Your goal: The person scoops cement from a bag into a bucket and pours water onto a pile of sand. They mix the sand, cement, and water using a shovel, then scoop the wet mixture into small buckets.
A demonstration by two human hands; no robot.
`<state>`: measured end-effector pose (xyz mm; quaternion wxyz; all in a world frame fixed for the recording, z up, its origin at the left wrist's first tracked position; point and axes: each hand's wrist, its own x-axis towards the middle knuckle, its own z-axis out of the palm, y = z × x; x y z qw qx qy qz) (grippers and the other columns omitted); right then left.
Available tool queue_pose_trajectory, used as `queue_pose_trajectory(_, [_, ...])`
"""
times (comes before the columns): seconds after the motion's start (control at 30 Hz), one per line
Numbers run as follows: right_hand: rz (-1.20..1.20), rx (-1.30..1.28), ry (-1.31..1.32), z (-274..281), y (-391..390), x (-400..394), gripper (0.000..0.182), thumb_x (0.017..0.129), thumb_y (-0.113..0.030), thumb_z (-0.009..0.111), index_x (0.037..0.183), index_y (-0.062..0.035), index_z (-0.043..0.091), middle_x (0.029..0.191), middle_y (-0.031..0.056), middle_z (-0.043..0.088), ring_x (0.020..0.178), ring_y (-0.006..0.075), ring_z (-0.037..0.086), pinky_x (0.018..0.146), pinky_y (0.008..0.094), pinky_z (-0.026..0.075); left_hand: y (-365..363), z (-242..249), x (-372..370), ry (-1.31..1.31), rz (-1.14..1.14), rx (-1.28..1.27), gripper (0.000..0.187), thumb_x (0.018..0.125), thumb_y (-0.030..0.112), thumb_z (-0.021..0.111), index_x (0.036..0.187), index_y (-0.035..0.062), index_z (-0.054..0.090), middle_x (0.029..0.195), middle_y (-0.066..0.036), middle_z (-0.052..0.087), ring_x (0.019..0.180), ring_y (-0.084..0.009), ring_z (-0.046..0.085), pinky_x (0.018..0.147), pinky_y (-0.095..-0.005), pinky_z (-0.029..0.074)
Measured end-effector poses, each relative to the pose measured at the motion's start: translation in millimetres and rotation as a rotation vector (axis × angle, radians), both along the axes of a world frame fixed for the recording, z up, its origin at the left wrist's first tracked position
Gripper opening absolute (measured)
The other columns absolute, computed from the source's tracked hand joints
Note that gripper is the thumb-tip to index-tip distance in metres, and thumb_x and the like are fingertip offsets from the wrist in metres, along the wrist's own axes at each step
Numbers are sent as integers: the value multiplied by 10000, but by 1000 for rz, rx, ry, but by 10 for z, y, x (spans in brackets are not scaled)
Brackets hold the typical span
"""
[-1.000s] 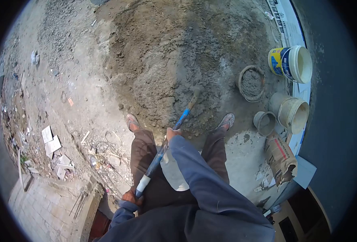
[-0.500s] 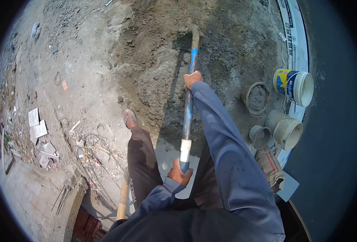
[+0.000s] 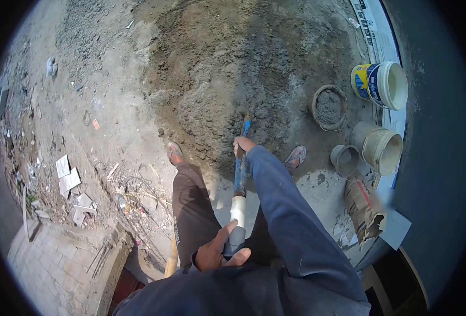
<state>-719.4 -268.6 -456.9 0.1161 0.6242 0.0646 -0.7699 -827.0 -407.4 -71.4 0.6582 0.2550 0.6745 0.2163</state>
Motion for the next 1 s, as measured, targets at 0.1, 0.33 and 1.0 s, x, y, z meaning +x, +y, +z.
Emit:
queue_pose_trajectory(0.1, [-127, -40, 97, 308, 169, 298, 277, 764, -95, 521, 539, -121, 360, 477, 17, 403, 376, 148, 375, 391, 297, 351, 334, 254, 226, -15, -97, 133, 686, 809, 407, 637, 1298, 5, 372, 926, -208, 616, 793, -304, 649, 686, -350, 498])
queue_pose_trajectory(0.33, [-553, -57, 360, 866, 272, 1549, 275, 776, -109, 525, 533, -77, 400, 482, 77, 427, 403, 215, 437, 438, 353, 390, 1027, 840, 1133, -240, -379, 305, 681, 821, 436, 619, 1297, 15, 375, 886, -217, 614, 714, -305, 645, 617, -366, 509])
queue_pose_trajectory(1.0, [-1187, 558, -659, 2226, 329, 4087, 116, 783, -124, 534, 702, -101, 454, 571, 39, 466, 483, 170, 486, 455, 306, 436, 1879, 321, 1682, -122, -1195, 290, 683, 740, 376, 674, 1238, -35, 450, 792, -192, 630, 699, -318, 634, 610, -382, 502])
